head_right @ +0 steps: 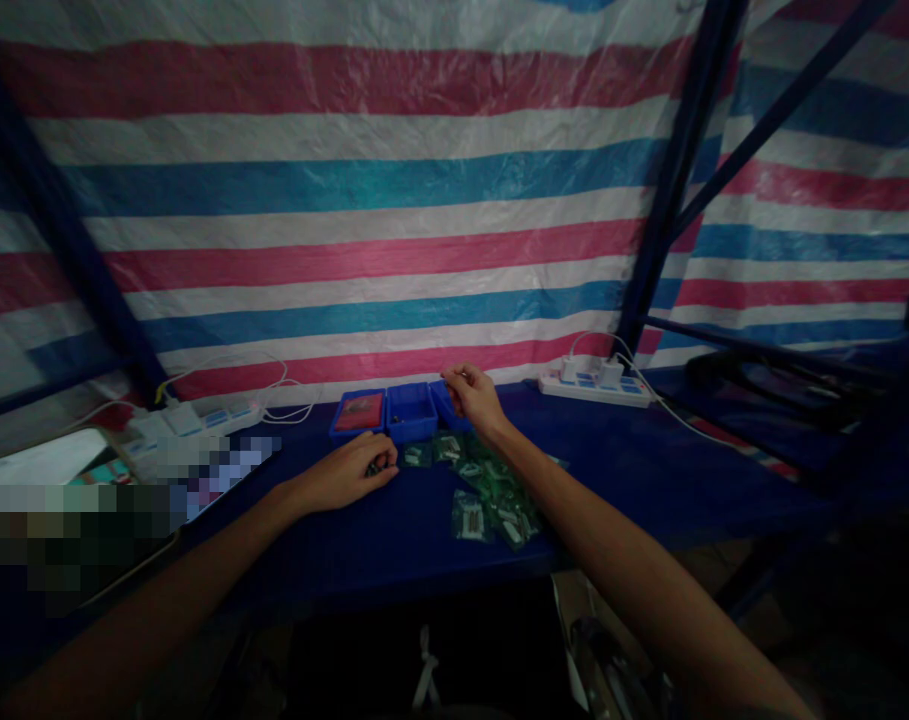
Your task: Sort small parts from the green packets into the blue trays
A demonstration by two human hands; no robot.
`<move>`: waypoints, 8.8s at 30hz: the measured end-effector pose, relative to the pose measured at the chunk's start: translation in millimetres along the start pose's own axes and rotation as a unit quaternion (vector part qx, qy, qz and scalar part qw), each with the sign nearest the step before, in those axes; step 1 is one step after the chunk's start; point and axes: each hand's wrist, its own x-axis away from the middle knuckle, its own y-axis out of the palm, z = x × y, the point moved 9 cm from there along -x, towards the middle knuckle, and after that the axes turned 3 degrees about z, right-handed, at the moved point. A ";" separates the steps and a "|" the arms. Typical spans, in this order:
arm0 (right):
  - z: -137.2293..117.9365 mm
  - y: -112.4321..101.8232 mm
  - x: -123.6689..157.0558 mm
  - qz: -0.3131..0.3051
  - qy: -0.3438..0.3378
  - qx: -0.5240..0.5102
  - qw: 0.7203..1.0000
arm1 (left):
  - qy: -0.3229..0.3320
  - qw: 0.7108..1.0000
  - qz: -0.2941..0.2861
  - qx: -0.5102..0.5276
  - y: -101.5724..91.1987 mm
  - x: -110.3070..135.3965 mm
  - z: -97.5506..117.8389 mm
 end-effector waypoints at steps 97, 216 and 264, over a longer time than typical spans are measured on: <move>9.3 17.8 4.8 -0.099 -0.018 0.054 0.993 | 0.045 0.999 0.009 -0.014 -3.3 -1.5 19.7; 17.8 31.9 14.8 -0.142 0.086 -0.031 0.986 | 0.013 0.998 -0.036 -0.054 -0.3 -0.1 13.4; 20.7 29.1 13.6 -0.138 0.069 -0.004 0.988 | 0.040 0.990 -0.010 -0.135 -2.6 3.0 20.0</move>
